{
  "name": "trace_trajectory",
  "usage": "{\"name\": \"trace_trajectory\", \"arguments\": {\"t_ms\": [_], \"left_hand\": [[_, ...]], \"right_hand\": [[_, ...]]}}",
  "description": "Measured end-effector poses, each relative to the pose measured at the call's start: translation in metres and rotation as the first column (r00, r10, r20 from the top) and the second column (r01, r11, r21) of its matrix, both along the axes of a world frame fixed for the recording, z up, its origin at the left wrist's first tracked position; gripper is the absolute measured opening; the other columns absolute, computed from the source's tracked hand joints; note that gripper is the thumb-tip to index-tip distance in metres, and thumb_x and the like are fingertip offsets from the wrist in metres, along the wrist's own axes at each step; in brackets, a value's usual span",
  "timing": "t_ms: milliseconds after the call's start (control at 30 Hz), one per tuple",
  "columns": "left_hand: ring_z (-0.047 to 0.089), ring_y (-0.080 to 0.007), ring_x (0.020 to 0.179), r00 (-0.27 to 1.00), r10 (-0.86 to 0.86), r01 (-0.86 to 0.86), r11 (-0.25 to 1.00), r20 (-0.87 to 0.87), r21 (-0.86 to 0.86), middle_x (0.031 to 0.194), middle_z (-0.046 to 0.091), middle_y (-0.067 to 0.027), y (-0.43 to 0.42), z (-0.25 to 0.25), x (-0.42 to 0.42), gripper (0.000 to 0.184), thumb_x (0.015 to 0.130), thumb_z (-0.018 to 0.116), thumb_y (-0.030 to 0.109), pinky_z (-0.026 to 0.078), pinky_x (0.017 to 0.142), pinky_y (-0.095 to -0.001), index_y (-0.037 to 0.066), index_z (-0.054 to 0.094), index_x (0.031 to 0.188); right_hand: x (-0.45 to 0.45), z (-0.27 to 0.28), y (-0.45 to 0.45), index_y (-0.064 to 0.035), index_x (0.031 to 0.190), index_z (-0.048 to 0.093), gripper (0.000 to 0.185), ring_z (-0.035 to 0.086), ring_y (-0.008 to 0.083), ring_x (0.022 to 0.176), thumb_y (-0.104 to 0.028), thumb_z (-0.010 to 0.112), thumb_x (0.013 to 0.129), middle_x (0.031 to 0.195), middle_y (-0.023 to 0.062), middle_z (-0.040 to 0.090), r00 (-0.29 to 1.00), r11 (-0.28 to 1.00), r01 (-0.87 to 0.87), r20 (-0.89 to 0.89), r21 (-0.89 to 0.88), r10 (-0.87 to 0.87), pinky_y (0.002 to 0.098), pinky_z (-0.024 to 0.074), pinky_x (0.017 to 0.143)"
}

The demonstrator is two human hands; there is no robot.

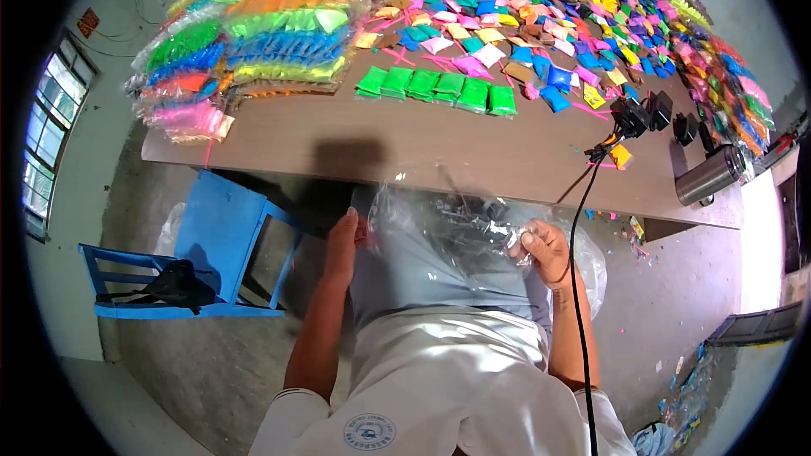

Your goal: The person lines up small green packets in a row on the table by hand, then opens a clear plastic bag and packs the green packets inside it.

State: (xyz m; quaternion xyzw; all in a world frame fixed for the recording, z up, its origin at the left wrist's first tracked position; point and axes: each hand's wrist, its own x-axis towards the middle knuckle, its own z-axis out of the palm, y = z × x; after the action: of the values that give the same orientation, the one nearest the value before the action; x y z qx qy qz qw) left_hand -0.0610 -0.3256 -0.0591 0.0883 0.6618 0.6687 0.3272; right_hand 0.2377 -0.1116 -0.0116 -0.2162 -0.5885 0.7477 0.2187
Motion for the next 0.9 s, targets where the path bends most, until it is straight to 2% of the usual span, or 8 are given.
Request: {"name": "trace_trajectory", "arguments": {"t_ms": [200, 367, 433, 467, 567, 600, 700, 900], "left_hand": [[0.059, -0.0126, 0.064, 0.986, -0.112, 0.108, 0.994, 0.125, 0.033, 0.084, 0.064, -0.0036, 0.009, 0.003, 0.005, 0.040, 0.097, 0.052, 0.044, 0.050, 0.062, -0.0281, 0.006, 0.063, 0.093], [0.057, -0.0119, 0.060, 0.970, -0.224, 0.230, 0.972, -0.098, 0.055, 0.080, 0.064, -0.0048, 0.007, 0.006, 0.009, 0.037, 0.098, 0.053, 0.039, 0.049, 0.057, -0.0257, 0.004, 0.062, 0.090], [0.058, -0.0115, 0.061, 0.973, -0.191, 0.202, 0.977, -0.129, 0.075, 0.079, 0.064, -0.0046, 0.006, 0.008, 0.008, 0.036, 0.098, 0.054, 0.038, 0.049, 0.058, -0.0253, 0.003, 0.063, 0.089], [0.058, -0.0111, 0.062, 0.975, -0.156, 0.173, 0.980, -0.160, 0.096, 0.078, 0.064, -0.0043, 0.005, 0.008, 0.007, 0.035, 0.098, 0.054, 0.036, 0.049, 0.058, -0.0249, 0.003, 0.063, 0.088], [0.058, -0.0109, 0.064, 0.957, -0.164, 0.195, 0.974, -0.241, 0.111, 0.079, 0.064, -0.0039, 0.003, 0.017, 0.011, 0.035, 0.099, 0.053, 0.035, 0.050, 0.061, -0.0250, 0.003, 0.063, 0.087], [0.058, -0.0109, 0.064, 0.957, -0.164, 0.195, 0.974, -0.240, 0.111, 0.079, 0.064, -0.0039, 0.002, 0.020, 0.013, 0.035, 0.099, 0.053, 0.035, 0.050, 0.061, -0.0250, 0.003, 0.063, 0.087], [0.059, -0.0115, 0.068, 0.953, -0.166, 0.188, 0.980, -0.253, 0.065, 0.082, 0.065, -0.0049, 0.000, 0.022, 0.020, 0.034, 0.099, 0.052, 0.032, 0.050, 0.065, -0.0254, 0.002, 0.063, 0.089], [0.059, -0.0111, 0.075, 0.938, -0.243, 0.285, 0.946, -0.246, 0.152, 0.088, 0.066, -0.0060, 0.000, 0.020, 0.024, 0.030, 0.099, 0.052, 0.028, 0.050, 0.071, -0.0264, 0.001, 0.063, 0.090]], "right_hand": [[-0.001, -0.004, 0.002, -0.0029, 0.101, 0.061, 0.026, 0.060, 0.0125, 0.079, -0.026, 0.066, 0.090, 0.086, 0.0076, 0.068, 0.999, 0.996, -0.037, -0.036, -0.079, 0.035, 0.0245, 0.0450, 0.068], [-0.009, -0.011, -0.001, 0.0009, 0.119, 0.056, 0.043, 0.061, 0.0144, 0.085, -0.018, 0.073, 0.084, 0.099, 0.0101, 0.067, 0.985, 0.985, 0.169, -0.014, -0.035, -0.170, 0.0267, 0.0473, 0.075], [-0.014, -0.011, -0.005, 0.0045, 0.129, 0.047, 0.058, 0.061, 0.0218, 0.098, -0.016, 0.074, 0.082, 0.117, 0.0165, 0.062, 0.905, 0.901, 0.352, 0.153, 0.255, -0.397, 0.0315, 0.0475, 0.084], [-0.015, -0.012, -0.010, 0.0045, 0.129, 0.047, 0.058, 0.061, 0.0218, 0.098, -0.016, 0.074, 0.082, 0.117, 0.0165, 0.062, 0.905, 0.901, 0.351, 0.154, 0.256, -0.397, 0.0315, 0.0475, 0.084], [-0.017, -0.012, -0.037, 0.0082, 0.132, 0.041, 0.067, 0.052, 0.0425, 0.117, -0.014, 0.074, 0.078, 0.128, 0.0270, 0.052, 0.716, 0.412, 0.350, 0.043, 0.841, -0.697, 0.0445, 0.0419, 0.098], [-0.020, 0.001, -0.046, 0.0083, 0.128, 0.046, 0.063, 0.052, 0.0435, 0.116, -0.012, 0.074, 0.076, 0.126, 0.0272, 0.053, 0.741, 0.230, 0.328, -0.098, 0.916, -0.665, 0.0453, 0.0402, 0.101], [-0.027, -0.001, -0.062, 0.0038, 0.118, 0.056, 0.049, 0.053, 0.0390, 0.113, -0.014, 0.074, 0.075, 0.122, 0.0234, 0.057, 0.916, 0.387, 0.249, -0.086, 0.888, -0.392, 0.0442, 0.0396, 0.099], [-0.065, 0.031, -0.055, 0.0008, 0.116, 0.057, 0.057, 0.056, 0.0350, 0.096, -0.023, 0.079, 0.069, 0.099, 0.0150, 0.061, 0.950, 0.330, 0.025, 0.081, 0.943, -0.303, 0.0434, 0.0420, 0.088]]}}
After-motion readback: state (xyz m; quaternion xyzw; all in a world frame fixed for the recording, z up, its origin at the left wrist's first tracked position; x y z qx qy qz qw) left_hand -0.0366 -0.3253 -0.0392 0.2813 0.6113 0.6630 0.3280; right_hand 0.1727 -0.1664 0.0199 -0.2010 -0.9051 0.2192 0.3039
